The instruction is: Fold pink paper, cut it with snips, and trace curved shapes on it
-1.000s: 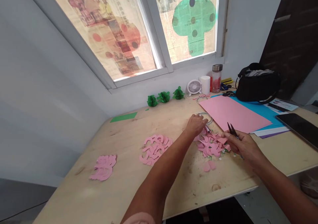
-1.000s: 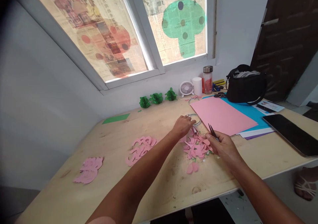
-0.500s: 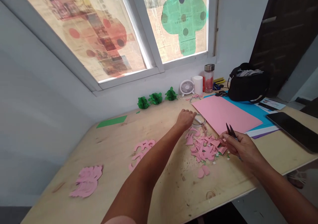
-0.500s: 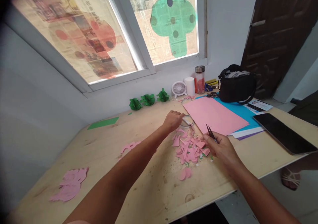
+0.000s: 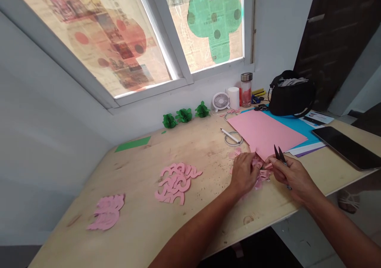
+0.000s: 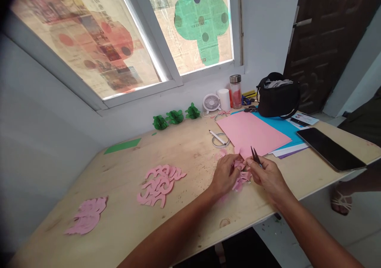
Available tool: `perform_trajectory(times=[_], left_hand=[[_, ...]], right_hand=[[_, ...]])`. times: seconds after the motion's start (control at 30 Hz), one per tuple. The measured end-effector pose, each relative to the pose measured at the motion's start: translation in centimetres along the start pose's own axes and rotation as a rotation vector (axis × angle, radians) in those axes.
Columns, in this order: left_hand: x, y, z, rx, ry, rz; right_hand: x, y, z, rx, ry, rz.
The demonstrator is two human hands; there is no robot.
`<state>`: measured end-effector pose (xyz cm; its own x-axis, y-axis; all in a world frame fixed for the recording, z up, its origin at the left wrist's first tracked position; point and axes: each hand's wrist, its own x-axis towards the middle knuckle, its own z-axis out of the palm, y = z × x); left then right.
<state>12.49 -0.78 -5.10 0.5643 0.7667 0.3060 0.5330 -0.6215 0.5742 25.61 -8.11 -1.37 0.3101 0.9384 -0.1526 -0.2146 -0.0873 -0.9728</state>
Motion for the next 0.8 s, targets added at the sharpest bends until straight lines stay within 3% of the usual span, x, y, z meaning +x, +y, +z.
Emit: perform_trajectory(times=[0.1, 0.2, 0.37, 0.53, 0.63, 0.8], left_hand=[[0.2, 0.7, 0.2, -0.046, -0.003, 0.023], [-0.3, 0.3, -0.9, -0.065, 0.008, 0.011], [-4.3, -1.1, -4.1, -0.038, -0.003, -0.009], [-8.1, -1.8, -4.7, 0.245, -0.228, 0.093], [-7.3, -1.7, -3.4, 0.352, -0.199, 0.116], [-2.5, -1.5, -1.0, 0.386, -0.079, 0.228]], right_hand=[[-0.3, 0.0, -0.3, 0.005, 0.020, 0.008], [-0.4, 0.2, -0.7, 0.004, 0.006, 0.007], [-0.3, 0.6, -1.4, 0.026, -0.004, -0.002], [-0.3, 1.0, -1.3, 0.031, 0.016, 0.005], [-0.4, 1.2, -1.1, 0.029, 0.021, 0.004], [-0.9, 0.8, -1.2, 0.032, 0.018, -0.025]])
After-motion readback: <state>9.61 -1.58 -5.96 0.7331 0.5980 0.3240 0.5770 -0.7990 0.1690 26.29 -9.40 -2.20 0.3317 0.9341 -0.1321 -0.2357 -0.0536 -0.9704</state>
